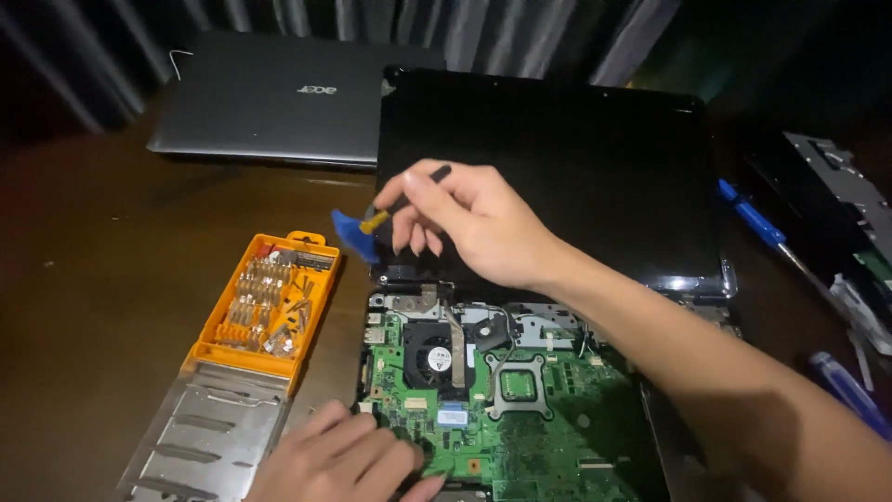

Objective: Cleaning the internal components and motherboard of a disassembled laptop using a small brush

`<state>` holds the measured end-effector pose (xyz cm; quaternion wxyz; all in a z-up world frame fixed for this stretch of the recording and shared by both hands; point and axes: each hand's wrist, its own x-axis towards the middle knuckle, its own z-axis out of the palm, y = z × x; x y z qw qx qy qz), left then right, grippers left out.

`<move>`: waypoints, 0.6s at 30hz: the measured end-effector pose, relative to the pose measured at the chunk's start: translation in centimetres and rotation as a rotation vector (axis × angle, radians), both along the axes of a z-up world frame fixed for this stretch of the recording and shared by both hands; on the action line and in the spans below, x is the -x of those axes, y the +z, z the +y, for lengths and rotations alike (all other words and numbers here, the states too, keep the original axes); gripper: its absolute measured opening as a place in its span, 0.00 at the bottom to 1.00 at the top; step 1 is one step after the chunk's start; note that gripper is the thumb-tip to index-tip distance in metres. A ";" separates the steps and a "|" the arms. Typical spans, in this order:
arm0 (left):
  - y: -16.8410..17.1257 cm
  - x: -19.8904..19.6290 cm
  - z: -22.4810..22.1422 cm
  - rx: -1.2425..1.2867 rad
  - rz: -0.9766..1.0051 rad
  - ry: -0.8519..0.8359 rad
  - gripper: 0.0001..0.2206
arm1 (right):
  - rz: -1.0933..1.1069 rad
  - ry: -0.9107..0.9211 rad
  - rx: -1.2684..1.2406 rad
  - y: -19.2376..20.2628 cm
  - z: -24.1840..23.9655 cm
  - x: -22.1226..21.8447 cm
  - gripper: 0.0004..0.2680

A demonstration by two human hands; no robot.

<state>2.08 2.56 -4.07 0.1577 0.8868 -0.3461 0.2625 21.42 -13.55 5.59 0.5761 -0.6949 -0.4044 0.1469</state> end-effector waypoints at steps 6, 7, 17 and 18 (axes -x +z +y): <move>0.9 0.1 -0.2 0.015 -0.076 -0.001 0.17 | -0.098 -0.007 0.310 0.2 0.1 0.6 0.16; 0.8 0.2 -0.2 0.013 -0.074 0.004 0.17 | -0.096 -0.002 0.308 0.1 0.2 0.3 0.16; 0.9 0.4 -0.5 -0.035 -0.071 -0.004 0.20 | -0.361 -0.088 0.252 1.6 0.2 0.7 0.15; 1.0 0.5 -0.4 -0.029 -0.082 -0.024 0.19 | -0.345 -0.083 0.216 1.4 0.1 0.7 0.17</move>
